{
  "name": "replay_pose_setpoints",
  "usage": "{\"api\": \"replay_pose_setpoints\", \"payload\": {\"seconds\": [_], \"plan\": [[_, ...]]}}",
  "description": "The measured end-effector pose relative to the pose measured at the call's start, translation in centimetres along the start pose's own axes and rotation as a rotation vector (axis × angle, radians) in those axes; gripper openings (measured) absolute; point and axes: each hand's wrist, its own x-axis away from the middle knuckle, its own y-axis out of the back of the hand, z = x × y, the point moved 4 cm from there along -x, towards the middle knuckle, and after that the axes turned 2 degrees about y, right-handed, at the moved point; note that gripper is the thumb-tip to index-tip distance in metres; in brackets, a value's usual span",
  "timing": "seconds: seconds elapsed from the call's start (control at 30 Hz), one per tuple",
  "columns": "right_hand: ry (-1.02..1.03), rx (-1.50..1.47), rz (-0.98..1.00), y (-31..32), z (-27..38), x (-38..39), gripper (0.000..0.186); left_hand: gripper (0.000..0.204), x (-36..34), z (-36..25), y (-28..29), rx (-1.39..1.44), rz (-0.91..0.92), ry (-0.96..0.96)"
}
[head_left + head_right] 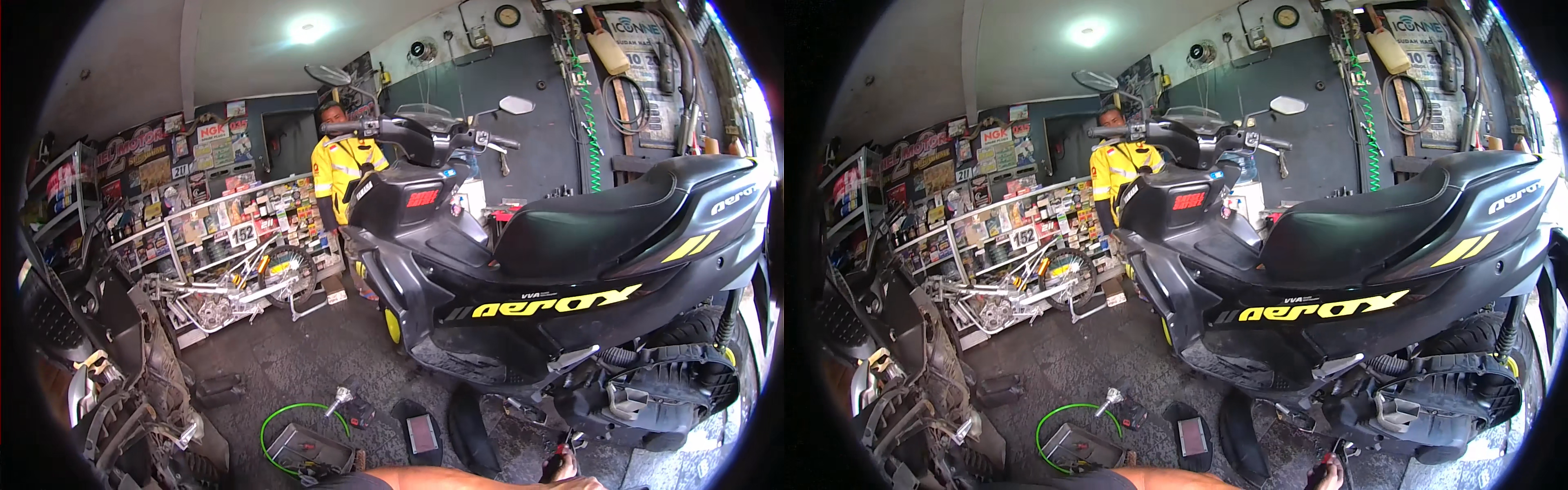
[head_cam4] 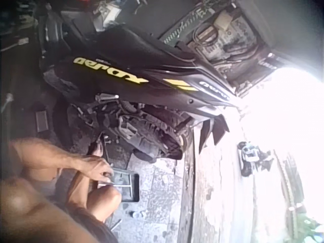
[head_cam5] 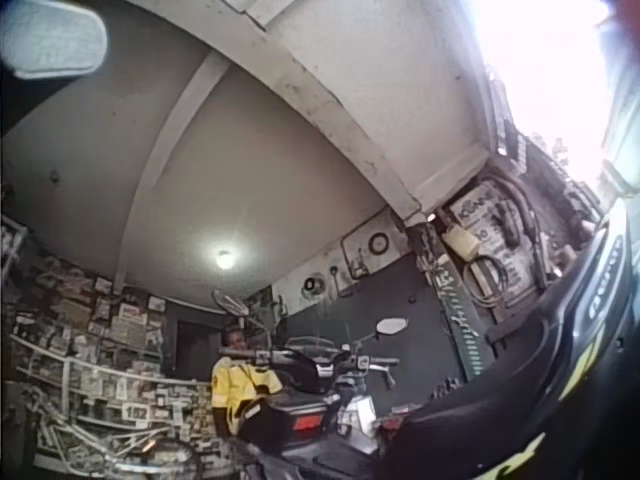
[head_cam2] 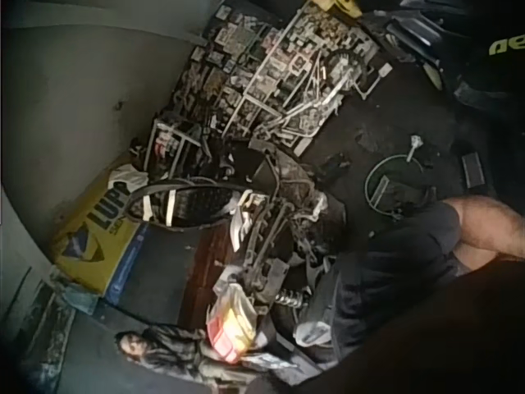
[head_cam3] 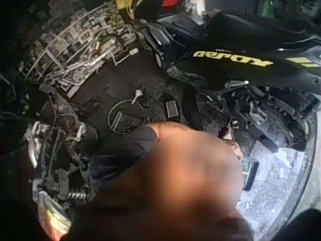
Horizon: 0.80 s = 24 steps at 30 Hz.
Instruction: The person uses a screwdriver to loosen and remove several screws from a plastic engine cover on a motorcycle, placing the screws into a nearby plastic tray.
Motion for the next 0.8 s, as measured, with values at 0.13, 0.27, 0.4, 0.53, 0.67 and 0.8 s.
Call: {"api": "replay_pose_setpoints", "payload": {"seconds": [0.13, 0.27, 0.4, 0.53, 0.67, 0.8], "plan": [[0.151, 0.134, -0.066, -1.1, 0.9, 0.6, 0.045, 0.025, 0.3, 0.1, 1.3, -0.094, 0.036, 0.041], [0.332, 0.393, -0.218, -0.4, 0.0, 0.8, 0.046, 0.024, 0.7, -0.5, 1.8, -0.001, 0.006, 0.02], [0.329, 0.401, -0.222, -0.6, -0.4, 1.4, 0.047, 0.024, 1.0, -1.1, 2.3, 0.008, -0.008, -0.013], [-0.02, -0.058, -0.013, -0.9, -2.2, 0.9, 0.048, 0.024, 0.9, -0.4, 1.5, 0.024, -0.003, -0.002], [-0.462, -0.991, 0.734, -1.7, -2.8, 0.9, 0.051, 0.023, 0.7, -1.5, 2.1, 0.095, 0.079, -0.008], [-0.426, -0.491, 0.213, -1.5, -2.1, 2.2, 0.059, 0.023, 0.6, 0.6, 0.6, -0.083, 0.037, -0.028]]}}
